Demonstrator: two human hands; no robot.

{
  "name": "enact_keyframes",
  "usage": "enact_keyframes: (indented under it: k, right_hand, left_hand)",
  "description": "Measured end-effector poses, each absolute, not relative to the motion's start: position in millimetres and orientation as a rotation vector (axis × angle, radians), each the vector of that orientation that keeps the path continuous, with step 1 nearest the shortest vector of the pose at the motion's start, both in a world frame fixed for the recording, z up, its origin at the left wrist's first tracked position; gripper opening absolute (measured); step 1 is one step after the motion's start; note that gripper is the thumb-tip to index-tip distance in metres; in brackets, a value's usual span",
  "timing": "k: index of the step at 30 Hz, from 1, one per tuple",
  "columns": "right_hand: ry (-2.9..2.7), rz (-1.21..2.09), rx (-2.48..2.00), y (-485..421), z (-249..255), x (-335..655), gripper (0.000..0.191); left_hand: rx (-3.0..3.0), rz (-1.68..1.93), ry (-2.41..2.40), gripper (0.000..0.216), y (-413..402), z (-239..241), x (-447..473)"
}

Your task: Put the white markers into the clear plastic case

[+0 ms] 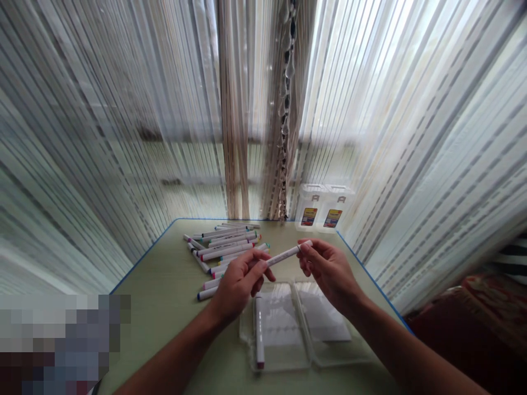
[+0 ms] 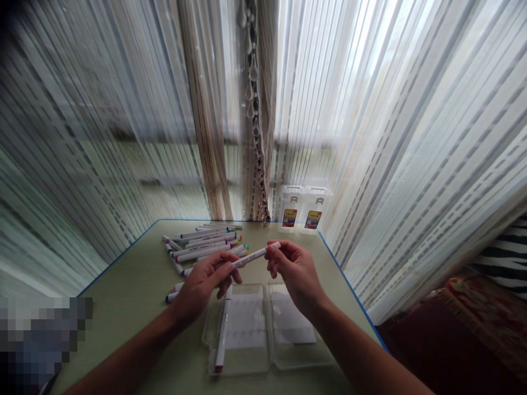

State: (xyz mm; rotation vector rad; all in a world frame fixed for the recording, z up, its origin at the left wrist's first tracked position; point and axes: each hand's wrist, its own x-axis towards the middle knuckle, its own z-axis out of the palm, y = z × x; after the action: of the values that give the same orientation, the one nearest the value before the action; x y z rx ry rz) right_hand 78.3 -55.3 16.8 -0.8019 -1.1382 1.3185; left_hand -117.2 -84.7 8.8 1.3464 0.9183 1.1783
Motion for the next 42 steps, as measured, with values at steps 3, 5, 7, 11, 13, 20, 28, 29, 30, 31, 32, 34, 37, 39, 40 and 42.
enact_keyframes:
  k: [3,5,7,11,13,20,28,29,30,31,32,34,37,39,40,42]
  right_hand:
    - [-1.193,1.388,-0.791,-57.6,16.5,77.5,0.027]
    - [-1.294,1.412,-0.798,-60.0,14.6,76.2,0.026]
    - [-1.417,1.401,-0.81,-62.6,13.3,74.6,0.026]
    - [-1.608,1.328,-0.802,-68.2,15.0,73.6,0.031]
    - [-1.713,1.284,-0.816,-71.1,17.2,74.4,0.034]
    - [-1.93,1.068,-0.848,-74.5,22.8,77.1,0.03]
    - [-1.423,1.303,-0.89,-64.6,18.4,80.3,0.028]
    - [-1.377,1.337,-0.867,-63.6,17.9,80.4,0.027]
    - [-1.335,1.378,-0.842,-62.7,17.5,80.3,0.026]
    - [-1.296,1.423,-0.82,-61.9,17.3,80.2,0.025]
    - [-1.259,1.469,-0.799,-61.3,17.2,80.1,0.025]
    - [-1.201,1.56,-0.767,-60.6,17.1,80.0,0.026]
    - [-1.156,1.672,-0.751,-60.9,17.2,80.5,0.028]
    - [-1.147,1.726,-0.745,-61.7,17.3,81.0,0.028]
    - [-1.144,1.741,-0.743,-62.1,17.4,81.2,0.028]
    - [-1.146,1.748,-0.746,-62.6,17.7,81.3,0.028]
  left_hand:
    - [1.442,1.03,0.892,0.025,-91.9,8.5,-110.2]
    - [1.489,0.975,0.892,0.024,-96.5,8.1,-106.0]
    - [1.557,0.954,0.926,0.025,-99.0,7.6,-104.4]
    - [1.66,1.045,1.057,0.032,-95.4,8.6,-111.0]
    - [1.577,1.172,1.049,0.029,-91.4,11.1,-117.0]
    - [1.29,1.341,0.821,0.03,-86.4,17.9,-126.4]
    - [1.187,1.322,0.668,0.021,-85.1,12.4,-128.4]
    - [1.181,1.317,0.645,0.021,-85.3,12.8,-128.4]
    - [1.178,1.31,0.625,0.021,-85.5,13.3,-128.3]
    - [1.177,1.3,0.608,0.021,-85.9,14.0,-128.1]
    - [1.177,1.29,0.594,0.021,-86.3,14.8,-127.8]
    - [1.17,1.273,0.574,0.02,-87.1,16.2,-127.4]
    - [1.152,1.262,0.553,0.018,-88.2,17.7,-127.4]
    - [1.152,1.257,0.544,0.018,-88.6,18.1,-127.9]
    - [1.155,1.252,0.542,0.018,-88.8,18.1,-128.2]
    - [1.155,1.241,0.543,0.02,-88.9,17.9,-128.9]
